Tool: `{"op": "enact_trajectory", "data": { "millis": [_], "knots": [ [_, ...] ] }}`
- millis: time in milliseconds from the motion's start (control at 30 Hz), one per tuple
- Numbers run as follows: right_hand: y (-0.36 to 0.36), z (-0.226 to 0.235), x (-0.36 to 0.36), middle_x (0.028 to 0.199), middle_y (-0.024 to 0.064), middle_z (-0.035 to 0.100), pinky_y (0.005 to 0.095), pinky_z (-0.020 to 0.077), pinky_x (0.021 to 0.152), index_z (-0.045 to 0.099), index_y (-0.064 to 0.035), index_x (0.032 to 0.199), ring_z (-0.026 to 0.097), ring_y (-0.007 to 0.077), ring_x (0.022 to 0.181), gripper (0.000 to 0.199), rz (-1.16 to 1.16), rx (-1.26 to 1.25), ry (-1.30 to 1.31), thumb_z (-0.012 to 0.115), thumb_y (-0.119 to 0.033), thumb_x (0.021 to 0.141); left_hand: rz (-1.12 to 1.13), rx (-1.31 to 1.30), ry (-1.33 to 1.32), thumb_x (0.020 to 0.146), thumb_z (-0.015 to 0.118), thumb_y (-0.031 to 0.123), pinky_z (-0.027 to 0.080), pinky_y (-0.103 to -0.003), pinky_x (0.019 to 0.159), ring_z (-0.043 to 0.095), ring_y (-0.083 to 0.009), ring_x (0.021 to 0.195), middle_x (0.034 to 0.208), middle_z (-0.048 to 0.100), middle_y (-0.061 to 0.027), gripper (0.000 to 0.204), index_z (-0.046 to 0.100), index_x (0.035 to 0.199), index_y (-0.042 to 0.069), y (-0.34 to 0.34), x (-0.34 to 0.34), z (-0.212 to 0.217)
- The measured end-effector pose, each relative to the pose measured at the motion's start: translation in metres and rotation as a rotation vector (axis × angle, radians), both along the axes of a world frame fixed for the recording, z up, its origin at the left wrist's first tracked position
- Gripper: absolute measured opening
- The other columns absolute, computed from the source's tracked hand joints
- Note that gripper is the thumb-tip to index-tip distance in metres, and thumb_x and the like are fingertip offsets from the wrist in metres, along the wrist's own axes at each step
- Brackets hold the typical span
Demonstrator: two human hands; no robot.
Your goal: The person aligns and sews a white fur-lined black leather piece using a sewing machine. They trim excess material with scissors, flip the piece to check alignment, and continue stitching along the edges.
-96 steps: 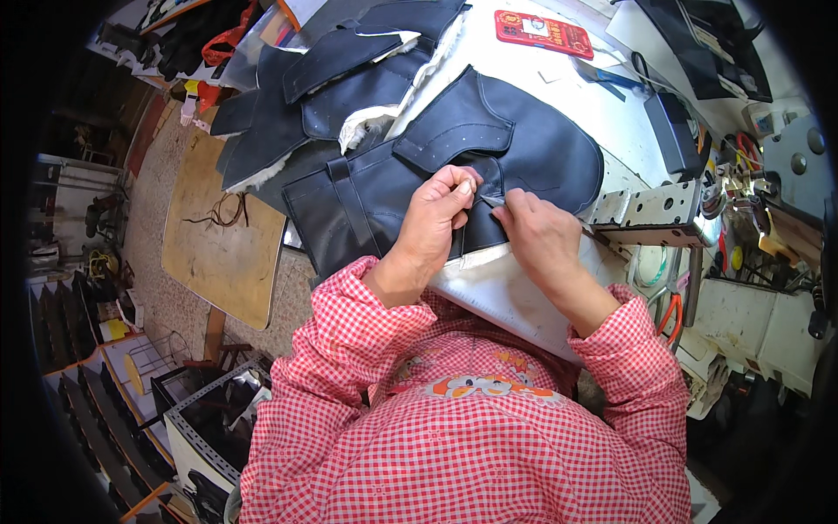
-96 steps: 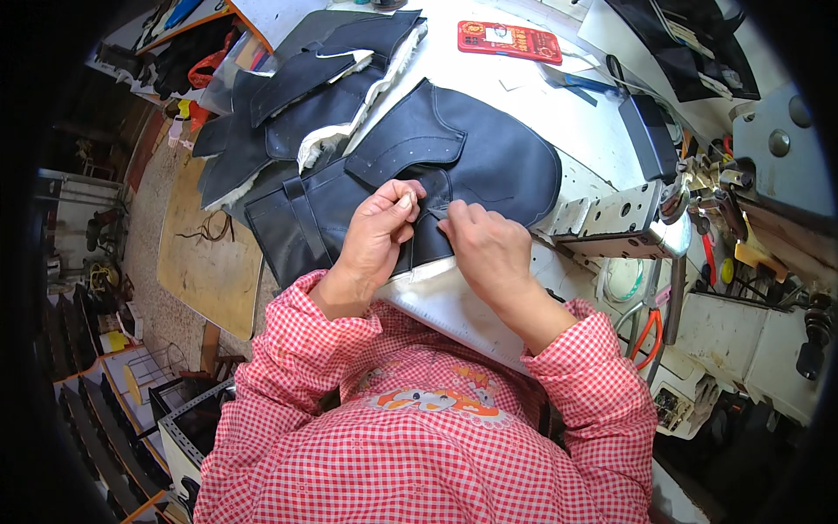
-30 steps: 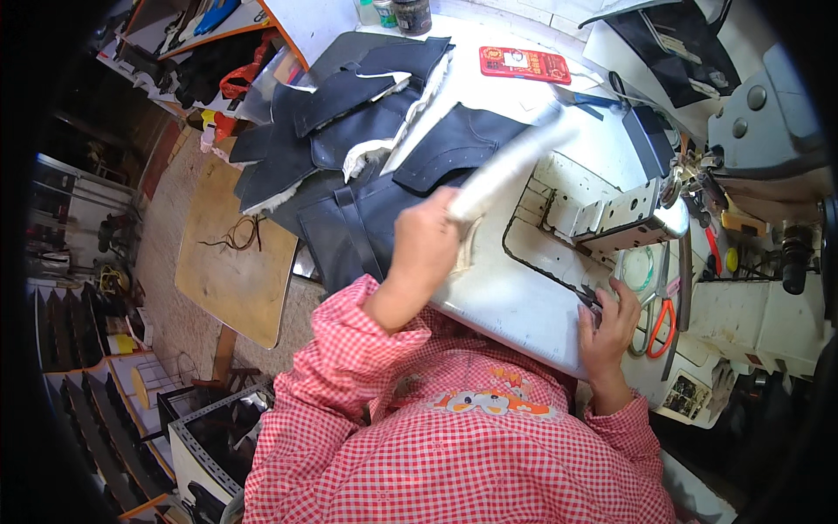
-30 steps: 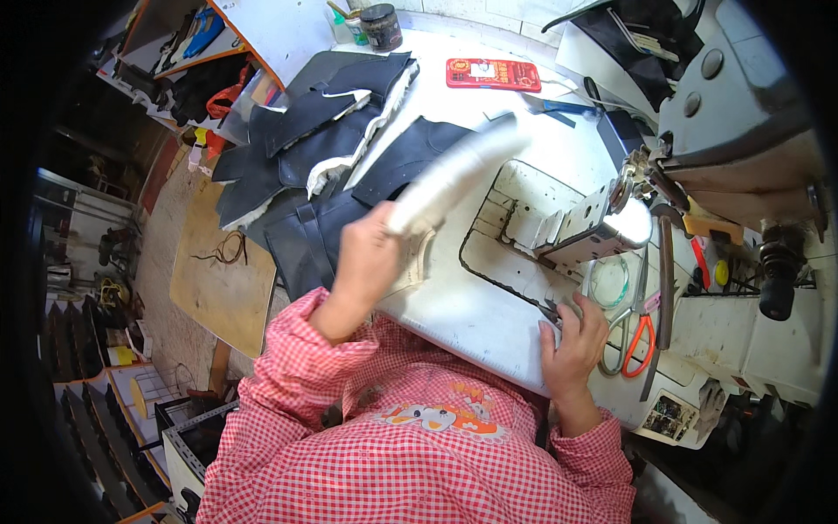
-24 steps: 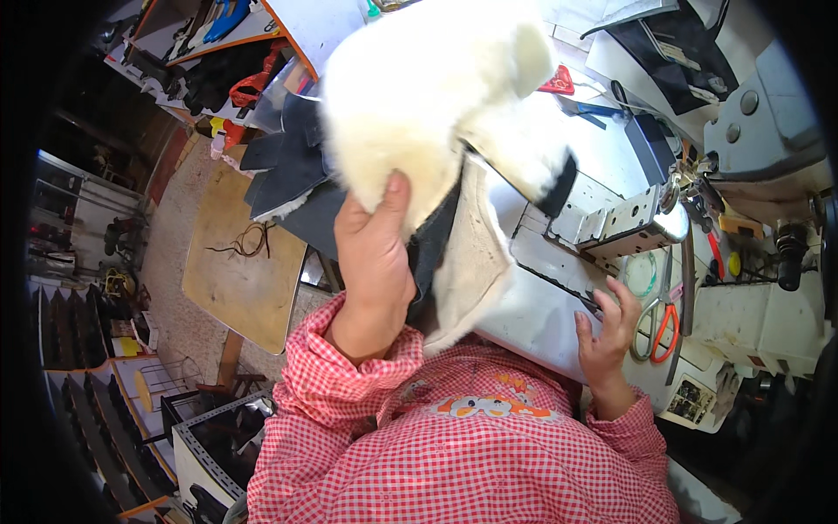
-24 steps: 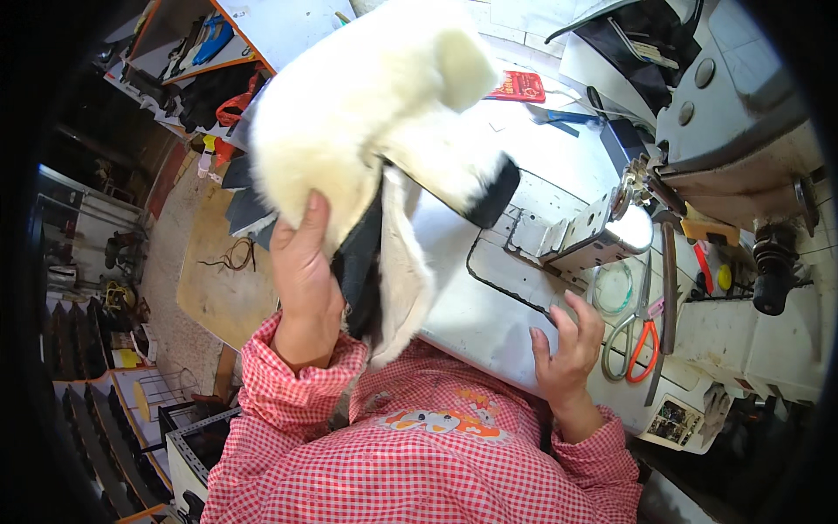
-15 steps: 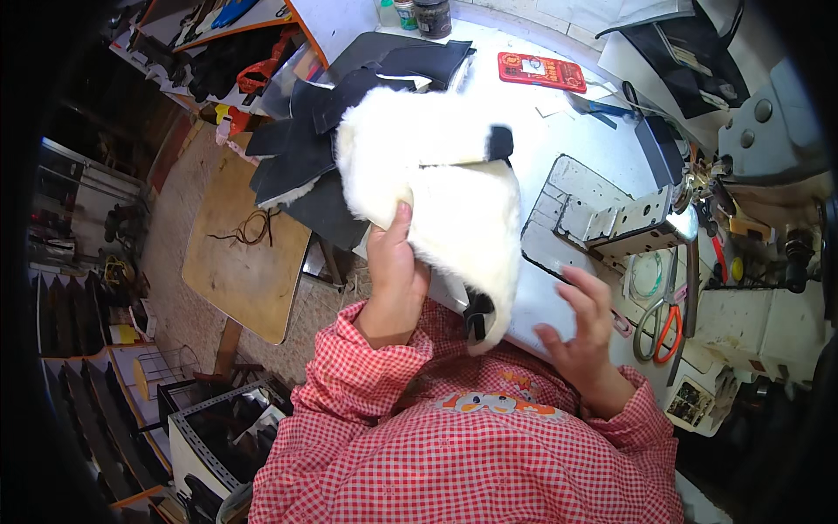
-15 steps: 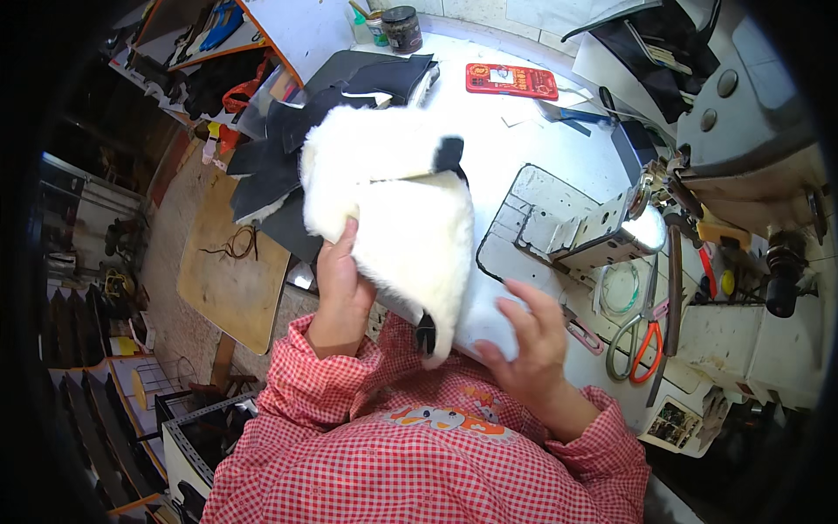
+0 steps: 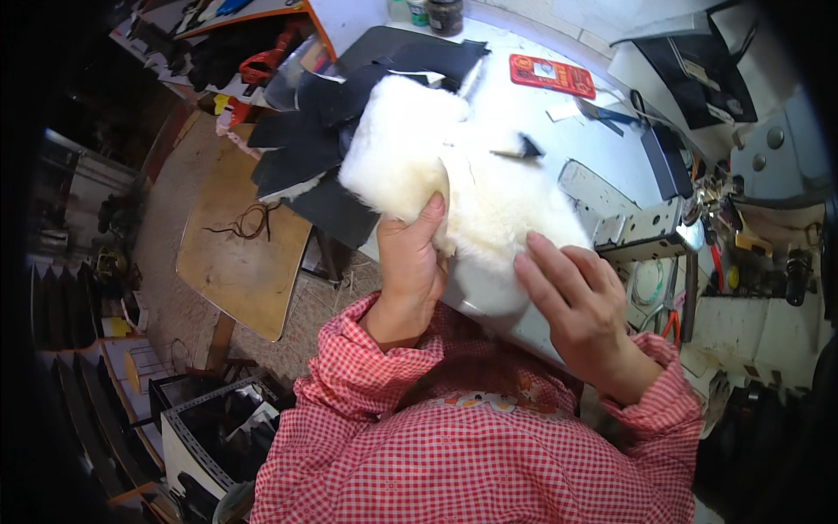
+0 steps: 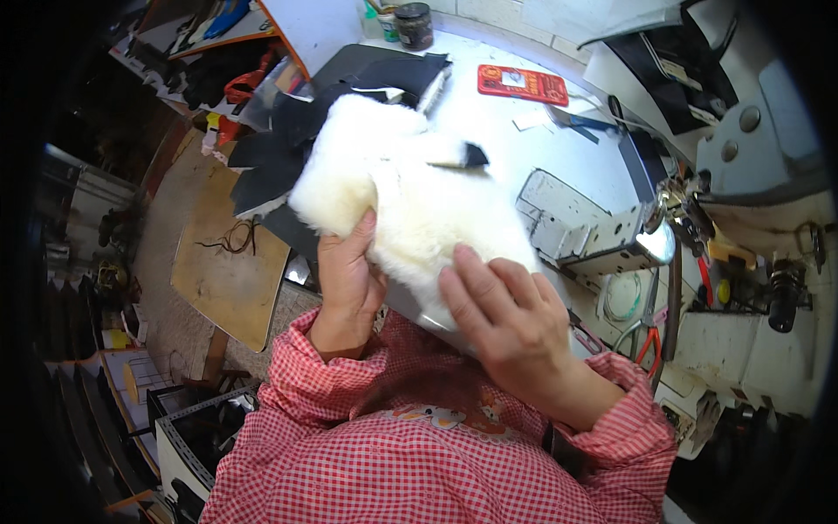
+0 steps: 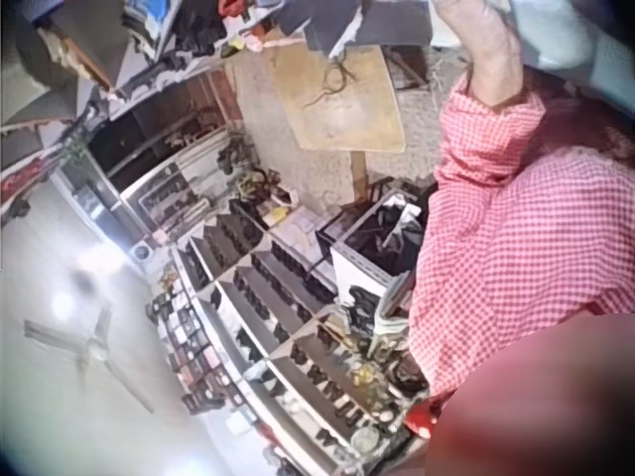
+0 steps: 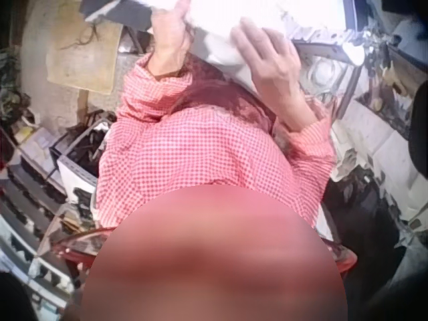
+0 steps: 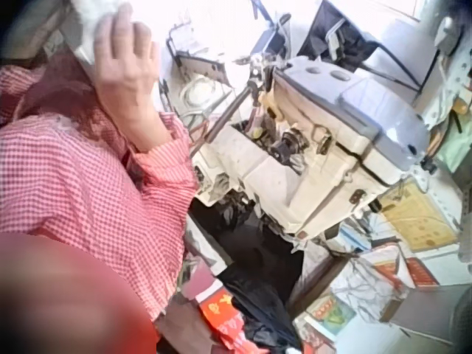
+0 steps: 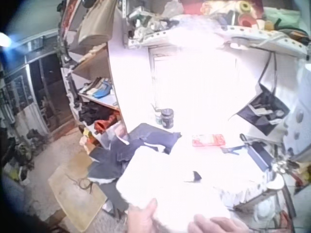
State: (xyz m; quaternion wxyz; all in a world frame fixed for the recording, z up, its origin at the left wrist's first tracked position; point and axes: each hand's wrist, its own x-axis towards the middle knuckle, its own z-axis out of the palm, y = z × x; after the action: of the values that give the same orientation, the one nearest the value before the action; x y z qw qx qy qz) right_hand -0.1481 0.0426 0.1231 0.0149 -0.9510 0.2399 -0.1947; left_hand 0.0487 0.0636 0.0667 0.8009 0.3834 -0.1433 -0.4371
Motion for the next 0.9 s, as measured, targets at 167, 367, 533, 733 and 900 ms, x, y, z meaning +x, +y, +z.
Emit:
{"op": "enact_trajectory", "data": {
  "millis": [167,367,533,733,900],
  "knots": [
    [0.03,-0.006,-0.013,0.125,0.014,0.059,0.0263,0.0399,0.06,0.061,-0.0014,0.116,0.057,0.0207,0.093,0.039,0.149,0.015,0.199,0.054,-0.017,0.082,-0.068,0.063,-0.133,0.089,0.057,-0.007,0.048,-0.032,0.093,0.061,-0.0201,0.105,0.119,0.061,-0.0131,0.038,0.05,0.126,-0.006,0.025,-0.007,-0.033],
    [0.044,-0.083,-0.004,0.124,0.0105,0.057,0.0353,0.0428,0.074,0.06,-0.0075,0.112,0.058,0.0226,0.101,0.05,0.026,0.218,0.134,0.074,-0.027,0.068,0.18,0.489,-0.896,0.079,0.067,-0.003,0.037,-0.039,0.104,0.045,-0.0288,0.123,0.13,0.046,-0.0184,0.064,0.037,0.135,-0.003,0.068,-0.007,-0.07],
    [0.043,-0.094,-0.012,0.122,0.0107,0.059,0.0381,0.0453,0.082,0.061,-0.0079,0.11,0.058,0.0271,0.103,0.044,-0.081,0.226,-0.055,0.074,-0.016,0.069,0.034,0.419,-1.537,0.075,0.072,0.009,0.039,-0.042,0.091,0.05,-0.0318,0.107,0.111,0.054,-0.0138,0.041,0.057,0.113,0.004,0.064,0.003,-0.056],
    [0.03,-0.101,-0.069,0.116,0.0153,0.061,0.0419,0.0465,0.085,0.063,-0.0025,0.106,0.058,0.034,0.101,0.033,-0.343,0.117,-0.25,0.067,-0.004,0.074,-0.108,0.543,-1.649,0.076,0.072,0.014,0.04,-0.04,0.081,0.053,-0.0286,0.092,0.094,0.057,-0.0087,0.022,0.061,0.094,0.006,0.03,-0.003,-0.055],
    [0.031,-0.118,-0.115,0.113,0.0177,0.061,0.0419,0.0464,0.086,0.062,0.0006,0.107,0.058,0.0357,0.1,0.03,-0.593,0.095,-0.244,0.062,0.003,0.078,-0.081,0.601,-1.673,0.077,0.07,0.014,0.04,-0.041,0.079,0.052,-0.0292,0.094,0.095,0.055,-0.0093,0.018,0.061,0.092,0.007,0.024,-0.004,-0.06]
  ]
}}
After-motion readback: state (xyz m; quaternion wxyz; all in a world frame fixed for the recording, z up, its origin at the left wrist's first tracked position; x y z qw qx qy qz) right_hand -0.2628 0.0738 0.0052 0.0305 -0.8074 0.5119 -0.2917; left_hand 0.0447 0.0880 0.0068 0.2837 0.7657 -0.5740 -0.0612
